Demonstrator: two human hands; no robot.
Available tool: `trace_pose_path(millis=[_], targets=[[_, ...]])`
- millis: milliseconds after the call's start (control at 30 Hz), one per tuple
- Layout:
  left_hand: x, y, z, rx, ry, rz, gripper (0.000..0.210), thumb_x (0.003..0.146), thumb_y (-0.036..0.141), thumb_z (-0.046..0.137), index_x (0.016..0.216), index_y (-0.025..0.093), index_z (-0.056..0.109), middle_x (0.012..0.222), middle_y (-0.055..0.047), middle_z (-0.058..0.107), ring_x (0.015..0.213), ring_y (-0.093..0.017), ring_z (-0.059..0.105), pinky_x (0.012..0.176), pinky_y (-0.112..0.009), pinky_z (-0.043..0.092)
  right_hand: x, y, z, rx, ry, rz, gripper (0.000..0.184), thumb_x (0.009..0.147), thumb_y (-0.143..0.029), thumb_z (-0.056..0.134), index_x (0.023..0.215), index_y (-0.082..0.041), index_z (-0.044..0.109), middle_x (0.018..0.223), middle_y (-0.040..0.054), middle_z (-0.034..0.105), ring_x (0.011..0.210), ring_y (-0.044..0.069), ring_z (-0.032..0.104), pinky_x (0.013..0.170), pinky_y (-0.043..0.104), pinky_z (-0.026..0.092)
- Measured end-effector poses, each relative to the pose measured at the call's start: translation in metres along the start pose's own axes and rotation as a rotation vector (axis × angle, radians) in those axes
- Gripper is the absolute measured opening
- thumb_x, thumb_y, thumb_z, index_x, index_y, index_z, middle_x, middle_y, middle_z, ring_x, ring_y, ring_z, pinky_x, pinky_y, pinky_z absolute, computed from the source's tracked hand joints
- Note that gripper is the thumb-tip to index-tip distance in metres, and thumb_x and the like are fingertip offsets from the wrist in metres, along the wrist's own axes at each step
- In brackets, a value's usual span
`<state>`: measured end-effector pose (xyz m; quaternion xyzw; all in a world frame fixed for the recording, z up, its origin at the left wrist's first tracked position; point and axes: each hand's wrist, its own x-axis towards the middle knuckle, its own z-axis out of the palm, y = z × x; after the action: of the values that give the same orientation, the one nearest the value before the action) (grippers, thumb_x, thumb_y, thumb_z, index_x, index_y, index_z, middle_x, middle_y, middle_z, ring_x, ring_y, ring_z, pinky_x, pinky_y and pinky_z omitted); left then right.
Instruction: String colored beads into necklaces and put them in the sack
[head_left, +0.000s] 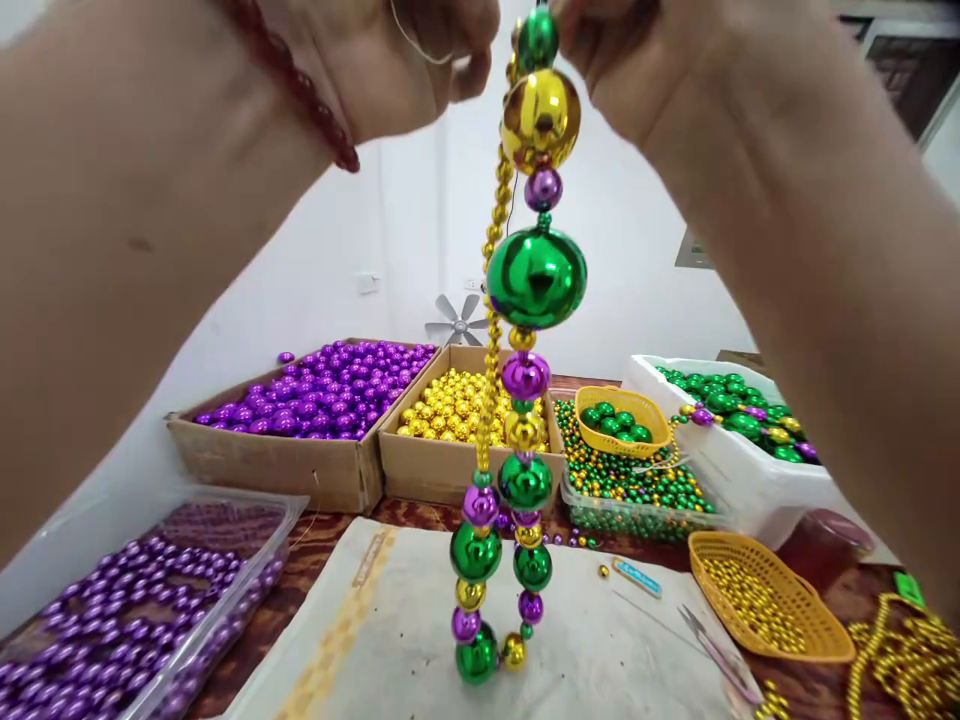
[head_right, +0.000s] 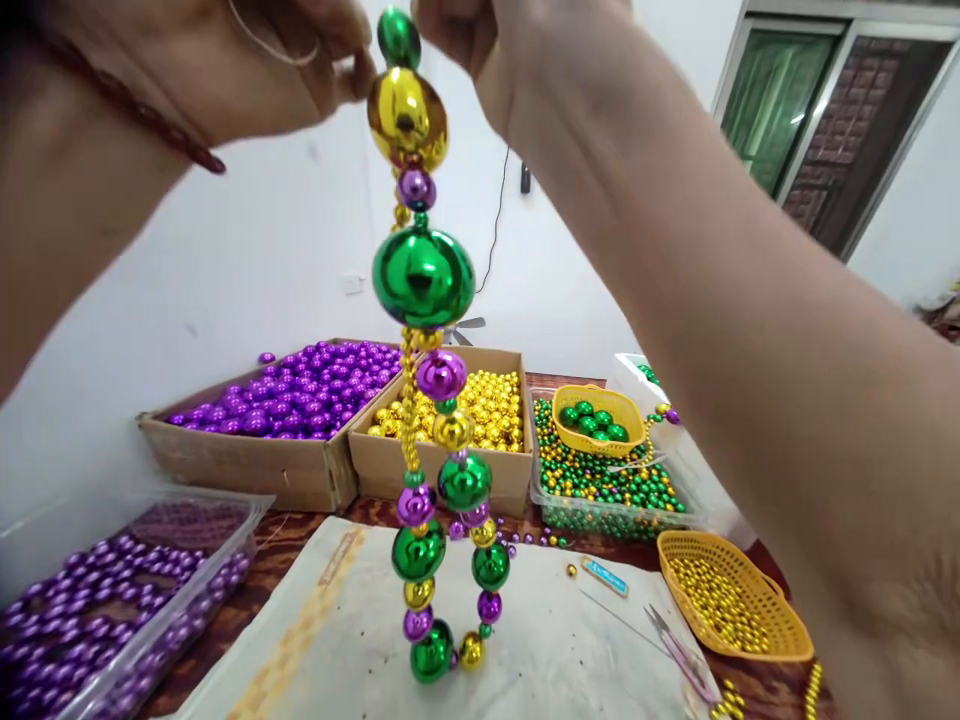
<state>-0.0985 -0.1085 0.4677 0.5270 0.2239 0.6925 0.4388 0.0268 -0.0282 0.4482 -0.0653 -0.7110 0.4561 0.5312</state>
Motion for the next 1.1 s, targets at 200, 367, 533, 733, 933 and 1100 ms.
trace_pose_path(millis=[200,367,533,733,933,1100], targets=[[-0.012,-0.013,0.000,0.385,-0.179,0.172,0.033,0.093,0.004,0.042,0.062,0.013,0.043,0.053,0.006,0.039,0.041,-0.001,0.035,0.047,-0.016,0.030,-0.015,-0.020,-0.002,0.037,0.054,-0.175,0.035,0.093,-0.031,0.054,0.061,-0.020,0.046,0.049,-0.0084,0.027,0.038,0.006,0.018,0.041,0.020,0.035],[-0.018,-0.001,0.001,0.387,-0.206,0.269,0.036,0.090,0.004,0.049,0.056,0.014,0.045,0.057,0.003,0.042,0.041,-0.002,0.032,0.048,-0.019,0.032,-0.016,-0.040,0.001,0.019,0.016,-0.279,0.035,0.096,-0.021,0.046,0.061,-0.019,0.047,0.051,-0.0081,0.027,0.039,0.005,0.018,0.040,0.019,0.032],[-0.037,-0.030,-0.026,0.270,-0.165,0.121,0.030,0.088,0.003,0.049,0.059,0.012,0.051,0.058,0.001,0.047,0.045,-0.002,0.034,0.046,-0.018,0.031,-0.035,0.000,0.006,0.102,-0.031,-0.132,0.031,0.093,-0.019,0.050,0.062,-0.018,0.051,0.047,-0.0098,0.026,0.038,0.005,0.022,0.043,0.020,0.038],[-0.054,-0.053,-0.049,0.168,-0.096,0.052,0.019,0.086,0.016,0.058,0.067,0.013,0.058,0.052,0.003,0.045,0.054,-0.008,0.050,0.061,-0.023,0.044,-0.051,0.023,0.014,0.046,-0.104,-0.060,0.025,0.090,-0.019,0.054,0.065,-0.016,0.058,0.047,-0.0076,0.039,0.040,0.005,0.034,0.042,0.019,0.040],[-0.063,-0.069,-0.051,0.147,-0.021,0.292,0.018,0.086,0.027,0.061,0.072,0.017,0.063,0.067,0.000,0.060,0.065,-0.010,0.056,0.069,-0.024,0.044,-0.062,0.026,0.015,-0.207,-0.324,-0.014,0.019,0.086,-0.022,0.059,0.071,-0.014,0.067,0.055,-0.0008,0.058,0.046,0.006,0.048,0.043,0.017,0.039],[-0.069,-0.078,-0.052,0.208,-0.025,0.323,0.020,0.087,0.027,0.059,0.070,0.018,0.062,0.066,0.000,0.060,0.067,-0.011,0.056,0.071,-0.023,0.043,-0.066,0.026,0.010,-0.280,-0.372,0.049,0.014,0.085,-0.021,0.060,0.078,-0.013,0.070,0.056,-0.0004,0.060,0.046,0.006,0.049,0.043,0.017,0.039]])
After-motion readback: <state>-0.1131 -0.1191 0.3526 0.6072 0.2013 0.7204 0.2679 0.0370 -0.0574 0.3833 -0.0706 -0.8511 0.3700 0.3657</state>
